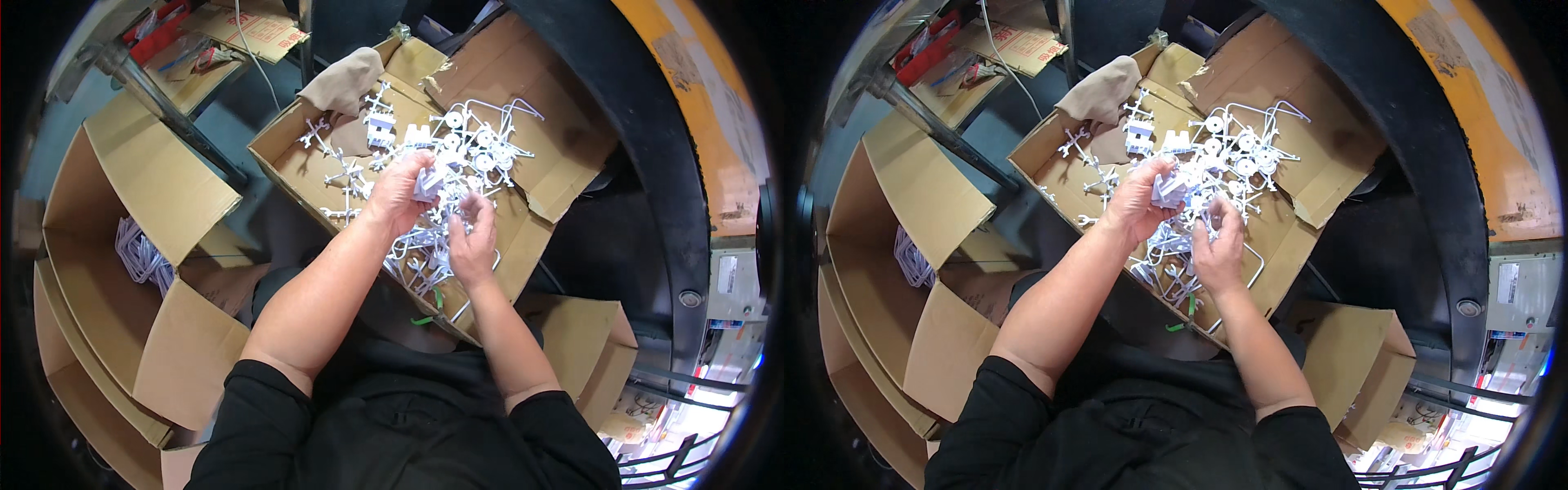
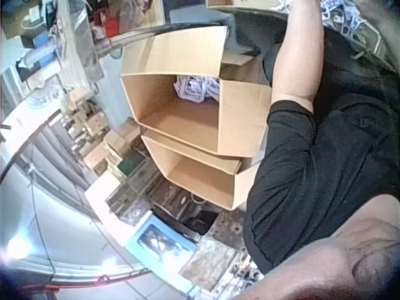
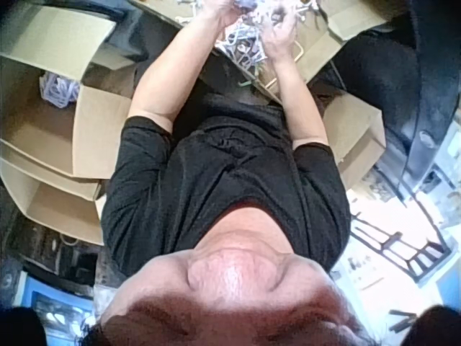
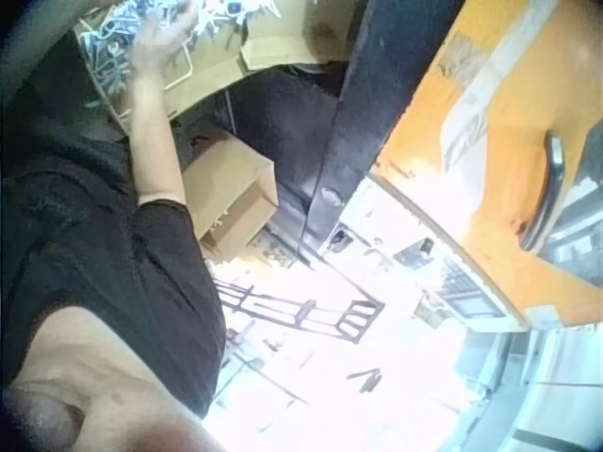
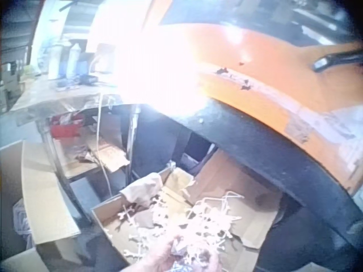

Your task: The person sorts white plastic components and trims excess runner material from them using side cutters.

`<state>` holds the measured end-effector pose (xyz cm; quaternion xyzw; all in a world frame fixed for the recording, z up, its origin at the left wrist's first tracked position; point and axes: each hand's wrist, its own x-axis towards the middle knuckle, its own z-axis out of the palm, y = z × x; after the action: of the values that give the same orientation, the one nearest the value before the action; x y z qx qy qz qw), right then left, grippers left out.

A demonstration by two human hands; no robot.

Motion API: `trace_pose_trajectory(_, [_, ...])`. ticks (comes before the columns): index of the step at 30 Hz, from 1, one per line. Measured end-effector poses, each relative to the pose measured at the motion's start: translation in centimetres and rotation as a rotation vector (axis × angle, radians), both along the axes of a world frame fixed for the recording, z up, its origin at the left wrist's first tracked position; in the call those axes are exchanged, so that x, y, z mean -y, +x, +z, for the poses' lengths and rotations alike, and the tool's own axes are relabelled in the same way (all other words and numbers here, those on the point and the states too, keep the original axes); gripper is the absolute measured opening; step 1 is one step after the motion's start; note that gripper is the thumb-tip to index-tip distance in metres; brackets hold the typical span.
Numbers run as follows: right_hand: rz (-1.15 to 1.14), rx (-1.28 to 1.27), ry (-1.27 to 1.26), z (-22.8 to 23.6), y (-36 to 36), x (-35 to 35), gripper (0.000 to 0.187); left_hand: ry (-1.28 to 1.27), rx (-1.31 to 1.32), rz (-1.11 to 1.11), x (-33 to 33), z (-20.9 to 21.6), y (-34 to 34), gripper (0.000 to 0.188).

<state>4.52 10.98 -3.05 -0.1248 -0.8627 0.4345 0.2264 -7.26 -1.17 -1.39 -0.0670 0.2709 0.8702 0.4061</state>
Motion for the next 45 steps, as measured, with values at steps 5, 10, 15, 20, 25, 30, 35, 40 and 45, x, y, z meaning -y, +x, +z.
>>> trace_pose_trajectory(5, [0.209, 0.599, 0.454, -4.9, 5.4, -3.7, 0.039, -0.038, -0.02, 0.081, 0.5, -0.6, -0.8, 0.027])
trace_pose_trajectory(10, [0.066, 0.867, 0.553, -6.2, 5.1, -4.1, 0.039, -0.076, -0.095, 0.076, 0.4, -0.1, -0.6, 0.046])
trace_pose_trajectory(15, [0.148, 0.703, 0.479, -6.1, 5.1, -2.8, 0.034, -0.149, -0.154, 0.046, 0.1, 0.2, -0.5, 0.056])
trace_pose_trajectory(20, [-0.075, 0.708, 0.134, -2.4, 4.1, -3.7, 0.032, -0.158, -0.206, -0.044, 0.5, -0.4, -0.7, 0.068])
trace_pose_trajectory(25, [-0.107, 0.065, -0.46, 1.0, 2.4, -4.8, 0.023, -0.135, -0.286, -0.299, -0.2, 1.4, 1.1, 0.084])
trace_pose_trajectory(30, [0.113, 0.003, -0.061, 2.6, -1.7, -2.1, 0.034, 0.171, -0.13, -0.375, 0.0, 0.7, 1.5, 0.074])
trace_pose_trajectory(35, [0.293, -0.009, -0.167, 2.7, -4.5, -2.7, 0.036, 0.25, -0.126, -0.239, 0.4, 0.2, 0.9, 0.069])
trace_pose_trajectory(40, [0.206, -0.022, -0.946, -0.3, -11.1, -5.6, 0.054, 0.415, -0.124, -0.134, 0.9, 1.8, 0.2, 0.059])
trace_pose_trajectory(45, [0.333, 0.475, 0.493, -4.8, -17.9, -5.4, 0.083, 0.437, -0.065, -0.243, 0.0, 1.4, 1.3, 0.051])
